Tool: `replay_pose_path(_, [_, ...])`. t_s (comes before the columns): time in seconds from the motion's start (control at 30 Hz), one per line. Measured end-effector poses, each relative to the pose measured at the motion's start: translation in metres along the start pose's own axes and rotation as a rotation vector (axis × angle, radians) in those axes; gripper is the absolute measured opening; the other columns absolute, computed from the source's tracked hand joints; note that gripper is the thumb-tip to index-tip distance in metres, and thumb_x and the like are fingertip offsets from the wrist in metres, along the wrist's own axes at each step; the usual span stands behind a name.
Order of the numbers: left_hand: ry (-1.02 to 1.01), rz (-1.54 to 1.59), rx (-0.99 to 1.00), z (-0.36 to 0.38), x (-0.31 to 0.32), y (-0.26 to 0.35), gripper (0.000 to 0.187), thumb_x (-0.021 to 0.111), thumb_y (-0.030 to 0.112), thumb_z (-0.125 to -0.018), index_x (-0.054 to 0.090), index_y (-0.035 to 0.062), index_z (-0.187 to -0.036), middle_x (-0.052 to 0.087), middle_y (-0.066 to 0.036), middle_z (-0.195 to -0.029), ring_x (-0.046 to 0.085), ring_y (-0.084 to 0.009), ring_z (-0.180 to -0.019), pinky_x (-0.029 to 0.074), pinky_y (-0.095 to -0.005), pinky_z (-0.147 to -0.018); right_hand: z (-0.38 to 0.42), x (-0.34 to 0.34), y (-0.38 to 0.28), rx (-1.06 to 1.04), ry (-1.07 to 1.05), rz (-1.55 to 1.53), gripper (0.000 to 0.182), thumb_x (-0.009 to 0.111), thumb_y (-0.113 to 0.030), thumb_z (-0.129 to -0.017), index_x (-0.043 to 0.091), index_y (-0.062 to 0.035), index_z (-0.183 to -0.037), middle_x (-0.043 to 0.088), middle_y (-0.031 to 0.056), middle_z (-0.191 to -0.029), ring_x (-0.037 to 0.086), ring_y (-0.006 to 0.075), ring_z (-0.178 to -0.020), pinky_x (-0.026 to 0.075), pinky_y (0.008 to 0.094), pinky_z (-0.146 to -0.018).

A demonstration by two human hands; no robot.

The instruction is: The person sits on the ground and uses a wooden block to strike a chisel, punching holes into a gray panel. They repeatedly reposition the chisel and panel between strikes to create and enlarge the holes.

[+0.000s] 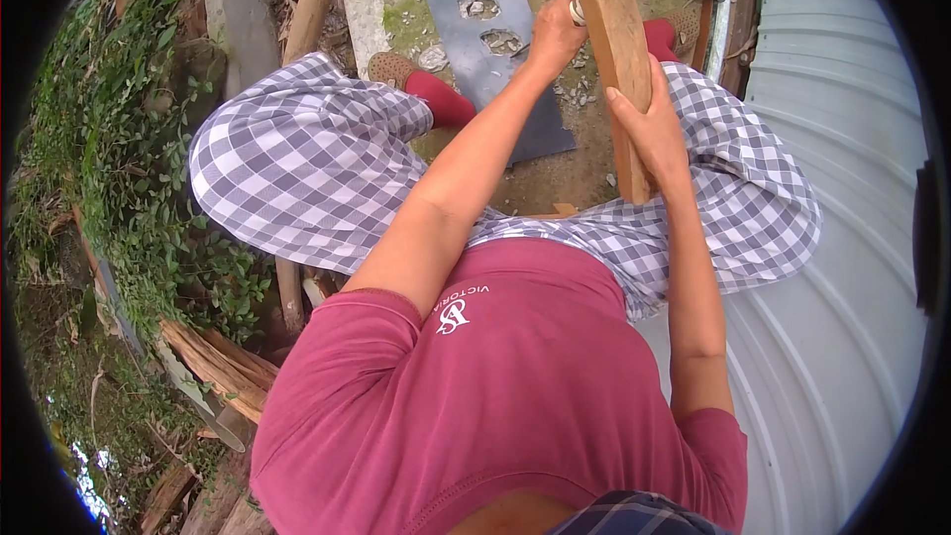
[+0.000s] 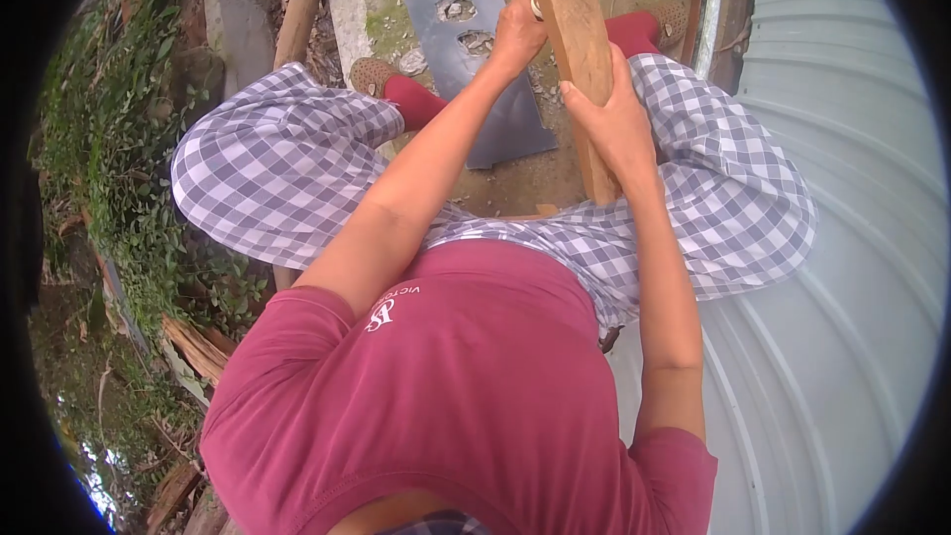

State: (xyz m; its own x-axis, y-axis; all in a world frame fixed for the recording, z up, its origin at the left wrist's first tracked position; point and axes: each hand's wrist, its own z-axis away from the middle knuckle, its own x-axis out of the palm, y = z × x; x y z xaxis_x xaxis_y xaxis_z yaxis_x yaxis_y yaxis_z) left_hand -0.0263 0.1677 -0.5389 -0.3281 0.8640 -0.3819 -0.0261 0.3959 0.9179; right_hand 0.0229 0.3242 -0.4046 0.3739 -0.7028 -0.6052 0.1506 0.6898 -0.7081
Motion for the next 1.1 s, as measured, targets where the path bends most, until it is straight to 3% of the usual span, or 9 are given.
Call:
replay_pose_path(0.27, [0.008, -0.060, 0.034, -0.002, 0.005, -0.005, 0.030, 0.071, 0.014, -0.066, 0.055, 0.0015, -0.088, 0.061, -0.020, -0.084, 0.060, -0.0381, -0.080, 0.048, -0.0431, -0.070, 0.000, -0.067, -0.066, -0.118, 0.230, -0.544, 0.066, 0.059, -0.035, -0.084, 0.034, -0.0005, -0.135, 0.054, 0.0170, -0.112, 0.056, 0.0204, -0.099, 0.047, 0.0309, -0.081])
replay_pose_path(0.37, [0.010, -0.055, 0.037, -0.002, 0.005, -0.002, 0.030, 0.072, 0.015, -0.067, 0.054, 0.0017, -0.086, 0.061, -0.020, -0.082, 0.059, -0.0381, -0.080, 0.047, -0.0442, -0.071, -0.003, -0.040, -0.044, -0.192, 0.423, -0.389, 0.070, 0.059, -0.032, -0.084, 0.029, 0.0007, -0.137, 0.050, 0.0197, -0.121, 0.051, 0.0281, -0.112, 0.041, 0.0367, -0.094])
replay_pose_path(0.43, [0.021, -0.070, 0.040, -0.001, 0.007, -0.002, 0.031, 0.073, 0.017, -0.067, 0.054, 0.0018, -0.086, 0.060, -0.019, -0.082, 0.058, -0.0383, -0.081, 0.046, -0.0449, -0.071, 0.001, 0.000, -0.005, -0.042, 0.049, -0.086, 0.071, 0.059, -0.033, -0.084, 0.029, 0.0013, -0.139, 0.042, 0.0209, -0.133, 0.041, 0.0291, -0.125, 0.030, 0.0362, -0.104])
replay_pose_path(0.53, [0.022, -0.096, 0.072, -0.009, 0.011, -0.006, 0.033, 0.074, 0.019, -0.067, 0.053, 0.0019, -0.086, 0.060, -0.019, -0.083, 0.057, -0.0386, -0.082, 0.045, -0.0464, -0.071, 0.000, 0.000, 0.007, 0.065, -0.041, -0.519, 0.067, 0.059, -0.033, -0.085, 0.033, -0.0007, -0.138, 0.047, 0.0159, -0.129, 0.045, 0.0250, -0.119, 0.032, 0.0340, -0.101])
replay_pose_path(0.73, [-0.015, -0.091, 0.057, 0.000, 0.018, -0.011, 0.032, 0.074, 0.012, -0.062, 0.051, 0.0012, -0.082, 0.058, -0.021, -0.083, 0.055, -0.0406, -0.083, 0.042, -0.0469, -0.075, 0.007, -0.074, -0.058, -0.103, 0.405, -0.658, 0.051, 0.053, -0.041, -0.087, 0.041, -0.0074, -0.123, 0.051, 0.0069, -0.089, 0.057, 0.0153, -0.068, 0.049, 0.0271, -0.057])
replay_pose_path(0.83, [-0.007, -0.070, 0.063, 0.000, 0.022, -0.012, 0.032, 0.074, 0.012, -0.062, 0.052, 0.0012, -0.082, 0.058, -0.021, -0.082, 0.055, -0.0406, -0.083, 0.042, -0.0471, -0.075, 0.006, -0.039, -0.037, -0.179, 0.500, -0.525, 0.068, 0.057, -0.032, -0.085, 0.030, 0.0024, -0.136, 0.049, 0.0186, -0.120, 0.052, 0.0254, -0.107, 0.043, 0.0342, -0.089])
replay_pose_path(0.87, [-0.002, -0.072, 0.069, 0.000, 0.021, -0.012, 0.032, 0.074, 0.012, -0.062, 0.052, 0.0013, -0.082, 0.059, -0.021, -0.082, 0.055, -0.0405, -0.082, 0.042, -0.0470, -0.075, 0.008, -0.013, -0.014, -0.071, 0.430, -0.283, 0.071, 0.059, -0.030, -0.084, 0.027, 0.0025, -0.138, 0.042, 0.0214, -0.132, 0.044, 0.0295, -0.120, 0.034, 0.0372, -0.100])
replay_pose_path(0.9, [0.001, -0.076, 0.075, 0.000, 0.021, -0.012, 0.032, 0.074, 0.012, -0.062, 0.052, 0.0014, -0.082, 0.059, -0.020, -0.082, 0.055, -0.0404, -0.082, 0.042, -0.0469, -0.075, 0.011, 0.007, -0.002, 0.012, 0.116, -0.202, 0.073, 0.059, -0.030, -0.084, 0.026, 0.0015, -0.140, 0.040, 0.0218, -0.135, 0.041, 0.0293, -0.125, 0.032, 0.0374, -0.102])
replay_pose_path(1.1, [-0.012, -0.130, 0.113, 0.005, 0.022, -0.015, 0.032, 0.075, 0.013, -0.063, 0.052, 0.0024, -0.083, 0.060, -0.019, -0.083, 0.055, -0.0400, -0.081, 0.042, -0.0464, -0.076, 0.016, -0.020, -0.017, 0.089, 0.017, -0.629, 0.060, 0.056, -0.031, -0.085, 0.036, -0.0017, -0.134, 0.055, 0.0119, -0.111, 0.056, 0.0180, -0.099, 0.045, 0.0293, -0.085])
